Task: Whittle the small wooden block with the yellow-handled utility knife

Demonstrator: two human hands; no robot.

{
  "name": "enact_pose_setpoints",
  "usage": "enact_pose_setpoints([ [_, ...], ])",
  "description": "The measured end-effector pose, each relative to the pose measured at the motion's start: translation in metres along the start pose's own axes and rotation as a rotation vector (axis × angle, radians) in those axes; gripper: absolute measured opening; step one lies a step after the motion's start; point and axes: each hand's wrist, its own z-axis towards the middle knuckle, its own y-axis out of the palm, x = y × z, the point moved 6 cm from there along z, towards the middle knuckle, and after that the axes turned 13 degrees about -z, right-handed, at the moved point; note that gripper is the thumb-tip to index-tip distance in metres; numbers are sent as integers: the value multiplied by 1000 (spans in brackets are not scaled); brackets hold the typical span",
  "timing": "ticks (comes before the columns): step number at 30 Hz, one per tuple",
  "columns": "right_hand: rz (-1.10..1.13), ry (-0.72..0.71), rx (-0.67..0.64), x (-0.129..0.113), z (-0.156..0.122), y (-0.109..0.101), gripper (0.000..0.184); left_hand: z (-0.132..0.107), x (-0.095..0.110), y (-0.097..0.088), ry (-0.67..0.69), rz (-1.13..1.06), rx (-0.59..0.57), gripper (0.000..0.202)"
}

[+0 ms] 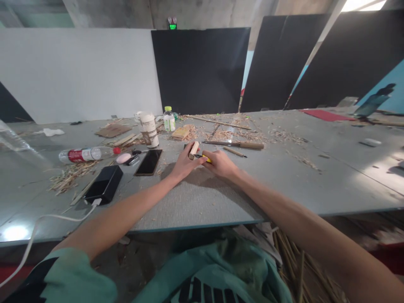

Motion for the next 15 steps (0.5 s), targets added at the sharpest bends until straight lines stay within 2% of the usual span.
enact_pose_setpoints([
  [5,3,30,9,3,1,3,24,1,4,0,-11,32,38,37],
  [9,-68,88,8,6,1,5,23,2,5,3,9,35,46,35],
  [15,-182,206,21,6,0,3,23,0,7,5,3,19,126,35],
])
